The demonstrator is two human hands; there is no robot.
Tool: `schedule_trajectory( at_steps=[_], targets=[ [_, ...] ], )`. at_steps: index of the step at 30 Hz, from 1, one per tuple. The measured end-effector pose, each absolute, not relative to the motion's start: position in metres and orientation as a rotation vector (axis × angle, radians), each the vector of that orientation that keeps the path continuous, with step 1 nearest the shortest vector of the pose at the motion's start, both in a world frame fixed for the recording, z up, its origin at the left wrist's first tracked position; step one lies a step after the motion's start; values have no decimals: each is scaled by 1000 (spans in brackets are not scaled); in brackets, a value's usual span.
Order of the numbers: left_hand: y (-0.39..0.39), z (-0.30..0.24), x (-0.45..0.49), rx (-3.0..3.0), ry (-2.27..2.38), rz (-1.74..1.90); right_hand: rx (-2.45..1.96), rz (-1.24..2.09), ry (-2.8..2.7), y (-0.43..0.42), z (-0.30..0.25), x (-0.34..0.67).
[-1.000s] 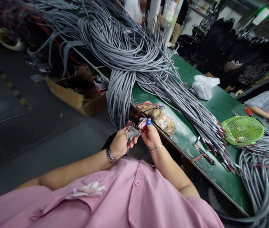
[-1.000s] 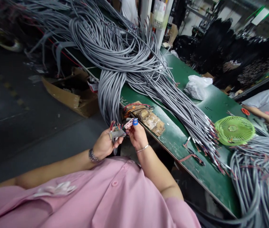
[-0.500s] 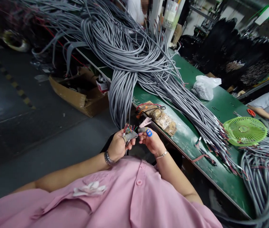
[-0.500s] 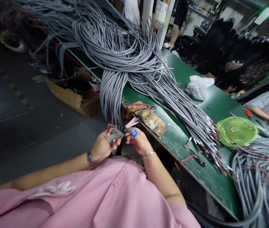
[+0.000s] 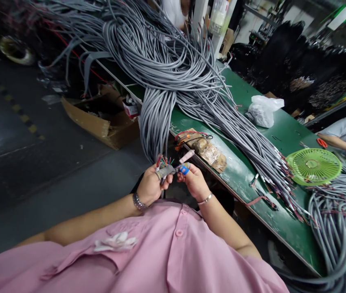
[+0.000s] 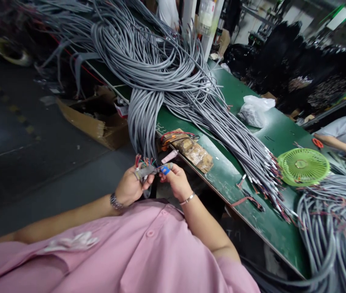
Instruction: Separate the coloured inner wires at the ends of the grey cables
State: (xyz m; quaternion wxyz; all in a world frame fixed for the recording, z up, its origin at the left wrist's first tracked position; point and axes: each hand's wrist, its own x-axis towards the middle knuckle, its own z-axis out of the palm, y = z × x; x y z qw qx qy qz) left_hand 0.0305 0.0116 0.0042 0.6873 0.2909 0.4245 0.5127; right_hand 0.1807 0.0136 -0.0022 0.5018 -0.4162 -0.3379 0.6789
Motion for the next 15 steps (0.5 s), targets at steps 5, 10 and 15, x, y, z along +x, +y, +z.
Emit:
schedule_trajectory(
  at_steps=[5, 10, 15],
  targets=[
    [17, 14, 29, 518, 876, 1170, -994, 1708, -592, 28, 0, 189],
    [18, 19, 37, 519, 839, 1152, -981, 1678, -583, 43, 15, 186],
    [19, 16, 43, 578, 881, 1193, -979, 1528, -666, 42, 5, 182]
  ],
)
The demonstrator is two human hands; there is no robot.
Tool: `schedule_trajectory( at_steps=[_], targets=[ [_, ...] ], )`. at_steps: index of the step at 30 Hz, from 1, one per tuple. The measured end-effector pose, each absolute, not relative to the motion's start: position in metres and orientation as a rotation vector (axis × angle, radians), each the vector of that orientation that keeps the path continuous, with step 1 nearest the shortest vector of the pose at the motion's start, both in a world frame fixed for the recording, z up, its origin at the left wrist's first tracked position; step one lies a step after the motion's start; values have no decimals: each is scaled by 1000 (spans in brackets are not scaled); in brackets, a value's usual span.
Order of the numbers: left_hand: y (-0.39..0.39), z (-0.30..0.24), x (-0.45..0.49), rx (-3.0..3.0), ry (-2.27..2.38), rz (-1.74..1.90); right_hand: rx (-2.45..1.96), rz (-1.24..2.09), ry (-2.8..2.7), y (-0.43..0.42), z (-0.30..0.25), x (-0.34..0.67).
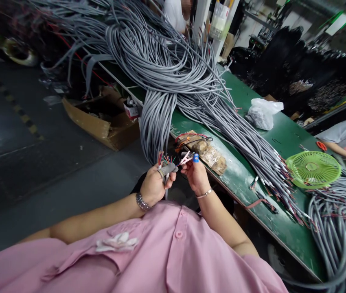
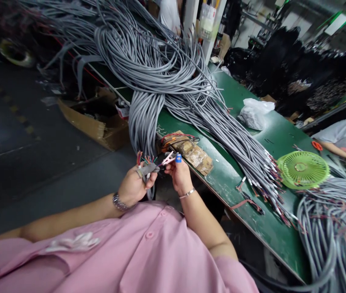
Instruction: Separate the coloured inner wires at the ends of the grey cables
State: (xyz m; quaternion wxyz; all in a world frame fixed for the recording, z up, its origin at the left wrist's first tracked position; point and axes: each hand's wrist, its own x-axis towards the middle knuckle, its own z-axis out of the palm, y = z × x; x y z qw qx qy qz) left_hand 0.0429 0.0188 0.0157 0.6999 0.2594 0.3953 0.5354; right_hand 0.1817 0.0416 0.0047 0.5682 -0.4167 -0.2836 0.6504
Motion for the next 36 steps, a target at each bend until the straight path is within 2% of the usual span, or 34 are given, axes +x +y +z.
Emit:
schedule_trajectory(
  at_steps=[4, 10, 20, 30, 36],
  targets=[
    [19, 10, 44, 611, 897, 1226, -988, 1412, -741, 42, -9, 182],
    [19, 6, 45, 613, 880, 1237, -824, 1725, -543, 51, -5, 177],
    [18, 5, 45, 623, 927, 1178, -832, 1673, -412, 53, -8, 172],
    [7, -2, 35, 747, 924, 1130, -1020, 1966, -827, 40, 5, 205],
    [1, -6, 32, 883, 973, 1037, -1135, 1799, -1031, 39, 15, 199]
  ],
)
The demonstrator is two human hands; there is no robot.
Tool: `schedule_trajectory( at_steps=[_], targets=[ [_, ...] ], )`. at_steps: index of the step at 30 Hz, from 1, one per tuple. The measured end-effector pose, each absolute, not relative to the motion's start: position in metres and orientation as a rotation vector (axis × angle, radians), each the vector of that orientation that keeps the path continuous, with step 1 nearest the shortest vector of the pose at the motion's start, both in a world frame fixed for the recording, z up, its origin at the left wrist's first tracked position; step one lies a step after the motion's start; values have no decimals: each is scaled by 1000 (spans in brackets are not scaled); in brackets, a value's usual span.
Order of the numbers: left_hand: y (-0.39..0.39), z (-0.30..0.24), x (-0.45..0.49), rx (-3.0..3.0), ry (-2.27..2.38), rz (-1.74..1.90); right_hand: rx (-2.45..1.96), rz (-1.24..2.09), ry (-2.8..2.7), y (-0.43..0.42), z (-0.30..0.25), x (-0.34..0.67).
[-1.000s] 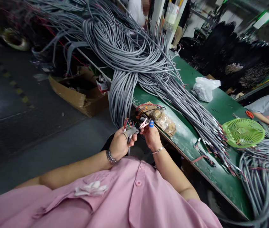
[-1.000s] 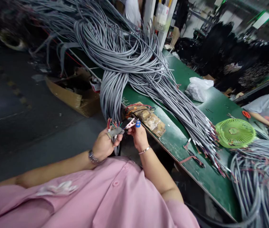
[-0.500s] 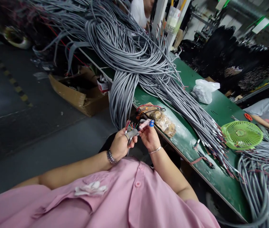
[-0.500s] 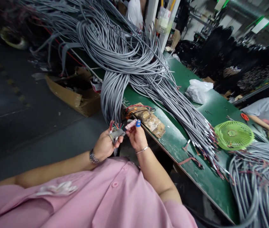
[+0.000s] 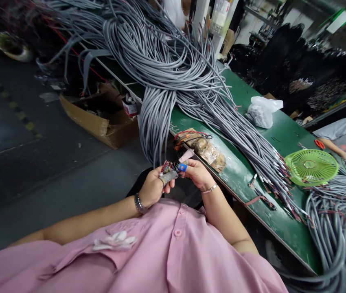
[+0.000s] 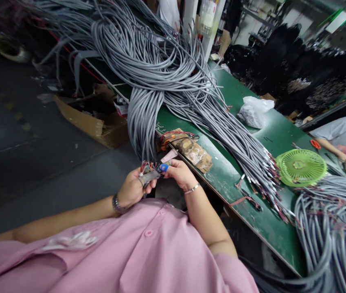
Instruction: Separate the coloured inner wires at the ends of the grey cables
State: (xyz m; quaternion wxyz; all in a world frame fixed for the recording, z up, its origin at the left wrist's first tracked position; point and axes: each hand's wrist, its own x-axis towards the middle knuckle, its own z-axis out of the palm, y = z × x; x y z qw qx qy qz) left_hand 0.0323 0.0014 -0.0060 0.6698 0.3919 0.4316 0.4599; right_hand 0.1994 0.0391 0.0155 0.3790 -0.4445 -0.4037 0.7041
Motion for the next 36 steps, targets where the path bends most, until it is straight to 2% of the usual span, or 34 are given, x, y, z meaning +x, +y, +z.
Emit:
schedule_trajectory(
  at_steps=[6, 14, 18, 24, 28, 36],
  targets=[
    [1, -2, 32, 1002, 927, 767, -1114, 1628, -1191, 24, 22, 194],
    [4, -6, 33, 817, 955, 1009, -1217, 1600, -971, 1, 10, 194],
    [3, -6, 32, 869, 954, 1002, -1195, 1466, -954, -2, 7, 184],
    [0, -5, 25, 1013, 944, 801, -1152, 1486, -1151, 6, 13, 179],
    [2, -9, 23, 915, 950, 882, -1162, 1431, -1190, 8, 14, 175],
    [4, -5, 24, 880, 958, 949, -1229, 1536, -1035, 7, 12, 174]
  ],
)
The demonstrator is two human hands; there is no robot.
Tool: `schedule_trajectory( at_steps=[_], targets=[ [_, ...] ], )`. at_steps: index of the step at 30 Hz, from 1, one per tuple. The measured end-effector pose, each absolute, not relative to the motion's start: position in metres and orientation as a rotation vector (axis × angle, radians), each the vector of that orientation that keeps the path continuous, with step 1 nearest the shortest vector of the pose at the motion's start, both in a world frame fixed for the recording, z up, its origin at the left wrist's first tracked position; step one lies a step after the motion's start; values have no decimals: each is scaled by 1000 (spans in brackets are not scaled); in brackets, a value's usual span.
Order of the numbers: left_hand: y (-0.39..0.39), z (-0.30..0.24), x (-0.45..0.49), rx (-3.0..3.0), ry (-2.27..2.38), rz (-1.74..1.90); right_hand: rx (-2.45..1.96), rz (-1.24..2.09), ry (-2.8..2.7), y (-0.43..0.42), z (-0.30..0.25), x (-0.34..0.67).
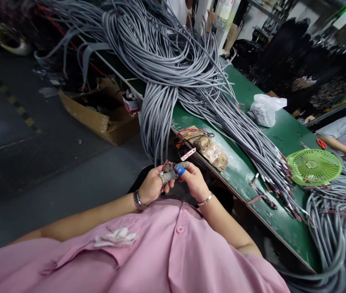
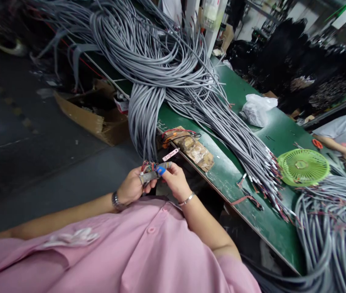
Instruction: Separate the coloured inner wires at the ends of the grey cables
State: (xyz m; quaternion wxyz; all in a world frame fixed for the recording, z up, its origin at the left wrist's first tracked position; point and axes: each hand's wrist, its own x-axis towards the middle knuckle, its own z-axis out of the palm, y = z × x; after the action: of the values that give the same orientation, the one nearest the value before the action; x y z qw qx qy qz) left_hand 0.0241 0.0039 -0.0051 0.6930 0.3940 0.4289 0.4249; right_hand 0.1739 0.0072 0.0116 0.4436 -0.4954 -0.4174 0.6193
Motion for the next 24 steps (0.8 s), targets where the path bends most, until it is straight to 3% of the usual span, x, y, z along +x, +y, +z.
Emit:
schedule_trajectory(
  at_steps=[24],
  targets=[
    [3, -10, 24, 780, 953, 1040, -1186, 1473, -907, 4, 3, 165]
  ],
)
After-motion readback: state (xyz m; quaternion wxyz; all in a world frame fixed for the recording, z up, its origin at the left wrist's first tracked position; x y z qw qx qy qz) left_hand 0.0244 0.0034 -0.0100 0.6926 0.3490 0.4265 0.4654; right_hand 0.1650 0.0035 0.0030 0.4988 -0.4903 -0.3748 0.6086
